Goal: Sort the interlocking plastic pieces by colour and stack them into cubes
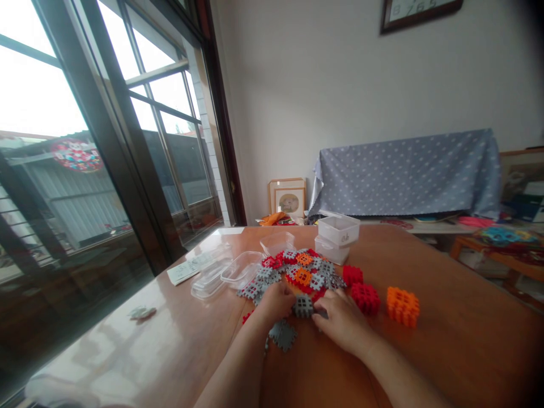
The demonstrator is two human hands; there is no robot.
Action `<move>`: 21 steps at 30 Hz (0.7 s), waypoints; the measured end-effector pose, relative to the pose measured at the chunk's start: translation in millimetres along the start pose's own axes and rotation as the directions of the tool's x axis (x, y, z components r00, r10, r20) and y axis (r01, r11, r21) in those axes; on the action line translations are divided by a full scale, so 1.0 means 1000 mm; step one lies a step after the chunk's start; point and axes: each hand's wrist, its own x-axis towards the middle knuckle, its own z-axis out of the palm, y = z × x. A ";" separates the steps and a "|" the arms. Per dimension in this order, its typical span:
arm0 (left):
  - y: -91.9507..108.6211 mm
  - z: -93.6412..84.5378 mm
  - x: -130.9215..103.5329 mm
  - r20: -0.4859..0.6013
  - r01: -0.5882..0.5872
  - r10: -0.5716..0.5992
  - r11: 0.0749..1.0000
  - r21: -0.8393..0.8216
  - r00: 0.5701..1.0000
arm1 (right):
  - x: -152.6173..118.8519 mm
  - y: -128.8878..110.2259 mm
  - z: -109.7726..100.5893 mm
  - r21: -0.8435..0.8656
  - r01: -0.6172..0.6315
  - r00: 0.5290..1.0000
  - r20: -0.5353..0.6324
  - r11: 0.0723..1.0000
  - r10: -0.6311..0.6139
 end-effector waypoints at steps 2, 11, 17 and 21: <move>0.001 0.001 -0.001 -0.011 -0.015 0.015 1.000 0.023 1.000 | 0.000 0.001 0.000 -0.003 0.003 1.000 0.005 1.000 -0.003; 0.005 -0.029 -0.003 -0.316 -0.091 0.162 0.969 0.229 0.935 | 0.005 0.011 0.006 0.054 -0.002 0.996 -0.090 0.999 0.007; 0.004 -0.053 -0.007 -0.452 -0.035 0.213 0.928 0.370 0.866 | 0.005 0.013 0.007 0.079 -0.004 0.991 -0.132 0.997 0.014; 0.002 -0.048 -0.008 -0.359 -0.054 0.271 0.858 0.512 0.893 | 0.004 0.015 0.011 0.113 0.018 0.992 -0.130 0.993 -0.003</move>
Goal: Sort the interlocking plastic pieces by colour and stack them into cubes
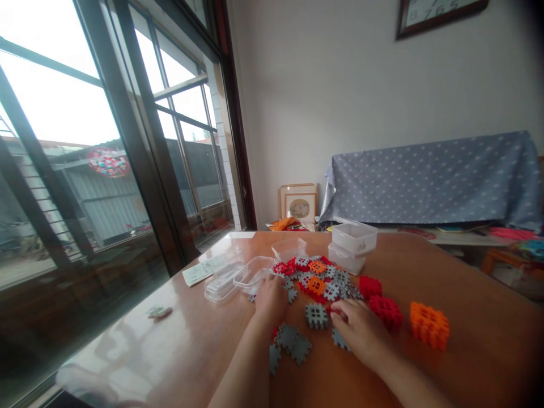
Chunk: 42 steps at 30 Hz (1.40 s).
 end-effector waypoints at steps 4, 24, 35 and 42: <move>0.000 0.009 -0.001 0.138 -0.059 0.037 0.986 0.156 0.990 | 0.000 0.006 0.007 0.036 0.020 1.000 -0.005 0.999 -0.020; 0.018 0.007 -0.001 -0.017 -0.044 0.045 0.996 0.080 0.999 | 0.002 0.005 0.008 0.072 0.039 0.999 -0.011 0.997 -0.039; 0.034 0.010 0.007 -0.183 -0.046 -0.145 0.649 -0.759 0.973 | 0.003 0.003 0.005 0.219 0.016 0.993 -0.120 0.976 0.011; 0.063 0.008 -0.013 0.142 0.144 -0.023 0.180 -0.973 0.990 | 0.005 -0.013 -0.002 0.623 -0.140 0.983 -0.004 0.770 0.182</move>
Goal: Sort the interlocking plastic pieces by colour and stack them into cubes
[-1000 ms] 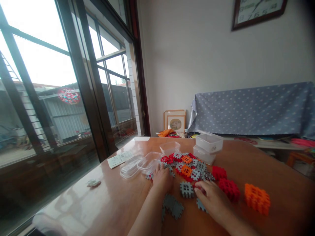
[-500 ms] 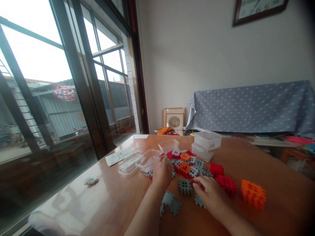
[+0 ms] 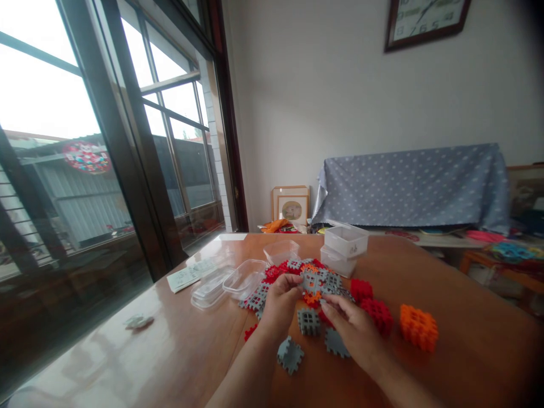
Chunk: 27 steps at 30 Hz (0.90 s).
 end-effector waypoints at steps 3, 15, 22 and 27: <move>0.000 0.010 -0.008 0.059 0.055 -0.054 0.999 -0.002 0.997 | -0.002 -0.009 -0.001 0.130 -0.065 0.998 0.021 0.989 0.063; -0.003 0.013 -0.017 0.173 0.398 -0.380 0.914 -0.080 0.909 | 0.001 0.005 -0.004 -0.166 0.225 0.960 -0.132 0.960 -0.247; -0.003 0.008 -0.015 0.126 0.430 -0.415 0.893 -0.135 0.901 | 0.002 0.011 -0.001 0.003 0.107 0.984 -0.142 0.994 -0.106; -0.004 0.005 -0.013 0.123 0.431 -0.419 0.898 -0.092 0.899 | 0.000 0.008 0.003 0.050 0.086 0.994 -0.075 0.995 -0.082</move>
